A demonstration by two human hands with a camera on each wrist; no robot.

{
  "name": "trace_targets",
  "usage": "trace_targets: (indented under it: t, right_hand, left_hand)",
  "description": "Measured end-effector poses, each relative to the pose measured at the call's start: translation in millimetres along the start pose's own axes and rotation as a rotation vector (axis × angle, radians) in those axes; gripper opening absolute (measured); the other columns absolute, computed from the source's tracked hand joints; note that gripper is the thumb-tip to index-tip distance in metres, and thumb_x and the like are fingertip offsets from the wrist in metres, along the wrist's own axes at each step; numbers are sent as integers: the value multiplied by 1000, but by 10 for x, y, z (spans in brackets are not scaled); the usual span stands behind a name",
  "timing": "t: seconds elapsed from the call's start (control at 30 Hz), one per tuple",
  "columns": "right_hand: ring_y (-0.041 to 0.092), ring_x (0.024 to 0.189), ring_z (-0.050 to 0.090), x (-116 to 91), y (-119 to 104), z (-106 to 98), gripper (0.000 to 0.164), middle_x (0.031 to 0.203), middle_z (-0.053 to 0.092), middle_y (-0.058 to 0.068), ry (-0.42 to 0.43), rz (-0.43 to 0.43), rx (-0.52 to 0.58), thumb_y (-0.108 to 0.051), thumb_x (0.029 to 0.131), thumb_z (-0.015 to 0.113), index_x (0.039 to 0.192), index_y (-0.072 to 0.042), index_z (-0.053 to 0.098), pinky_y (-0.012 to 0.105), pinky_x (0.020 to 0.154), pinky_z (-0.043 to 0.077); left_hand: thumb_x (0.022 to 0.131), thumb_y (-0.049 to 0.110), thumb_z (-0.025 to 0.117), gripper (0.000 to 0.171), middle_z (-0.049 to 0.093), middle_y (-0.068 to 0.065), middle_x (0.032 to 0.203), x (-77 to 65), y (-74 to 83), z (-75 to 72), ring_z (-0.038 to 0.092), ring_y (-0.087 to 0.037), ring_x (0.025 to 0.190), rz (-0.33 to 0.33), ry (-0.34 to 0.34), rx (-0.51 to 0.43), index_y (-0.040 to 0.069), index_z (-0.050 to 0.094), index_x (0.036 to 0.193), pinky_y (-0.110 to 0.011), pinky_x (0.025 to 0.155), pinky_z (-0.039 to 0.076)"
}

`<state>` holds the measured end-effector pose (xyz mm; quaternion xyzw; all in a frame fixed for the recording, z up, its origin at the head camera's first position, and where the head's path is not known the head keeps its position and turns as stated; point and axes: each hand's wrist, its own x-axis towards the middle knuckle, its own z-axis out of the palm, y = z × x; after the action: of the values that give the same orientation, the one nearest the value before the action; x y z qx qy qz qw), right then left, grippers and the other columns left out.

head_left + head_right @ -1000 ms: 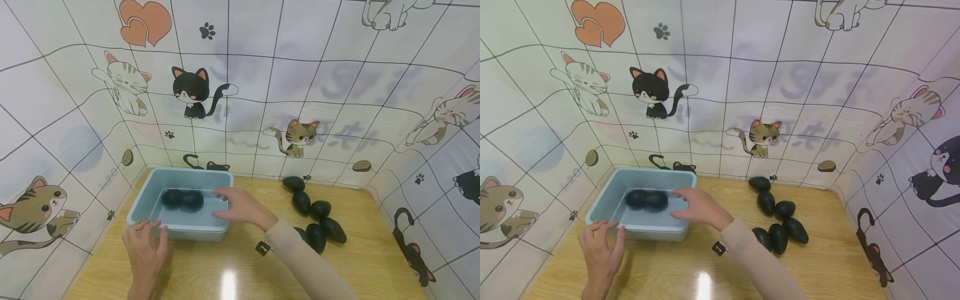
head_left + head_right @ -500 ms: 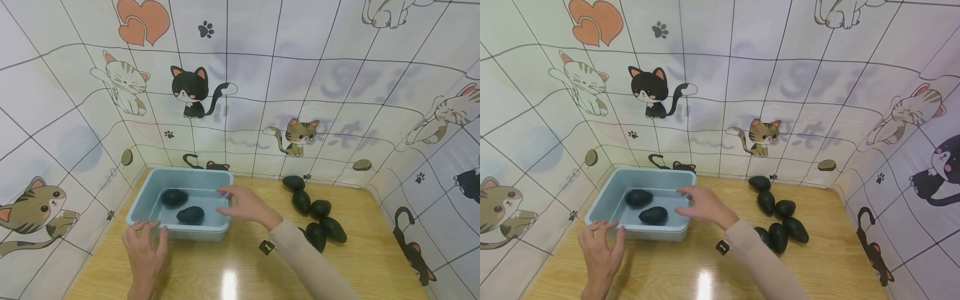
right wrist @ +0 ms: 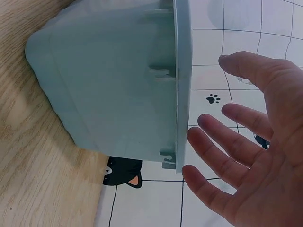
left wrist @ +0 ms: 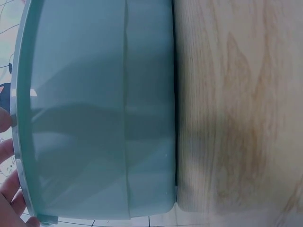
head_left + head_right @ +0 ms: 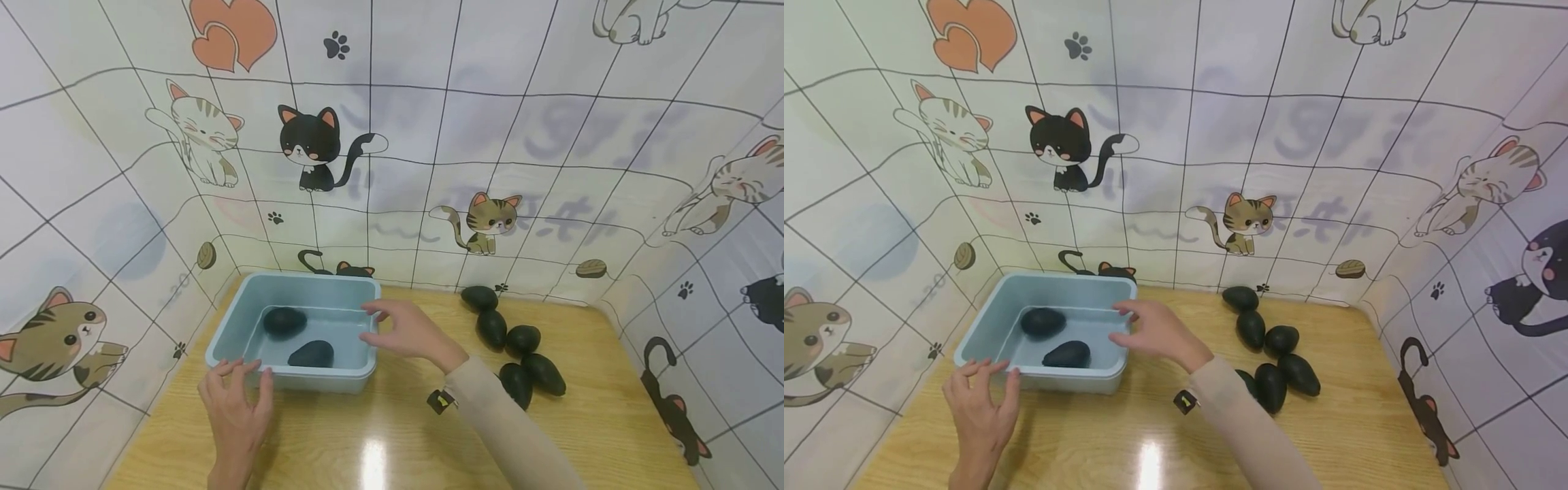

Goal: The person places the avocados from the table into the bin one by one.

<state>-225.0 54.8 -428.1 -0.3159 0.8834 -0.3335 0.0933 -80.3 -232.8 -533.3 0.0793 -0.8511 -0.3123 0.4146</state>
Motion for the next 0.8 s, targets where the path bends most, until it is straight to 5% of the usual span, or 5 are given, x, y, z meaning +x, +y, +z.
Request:
trace_targets:
  t: [0.5, 0.8]
  right_hand:
    - [23, 121, 68, -76, 123, -5, 60, 138, 71, 1, 61, 54, 64, -45, 94, 76, 146, -17, 64, 45, 95, 58]
    - [23, 120, 69, -109, 207, -49, 56, 138, 72, 1, 125, 85, 104, -43, 95, 77, 144, -18, 66, 52, 102, 55]
  left_hand:
    - [91, 20, 71, 26, 56, -31, 120, 7, -6, -4, 43, -53, 125, -2, -10, 0, -2, 70, 104, -60, 100, 29]
    - [91, 20, 71, 26, 56, -32, 120, 0, -14, 6, 43, -54, 124, 6, 3, -5, -2, 70, 103, -61, 99, 30]
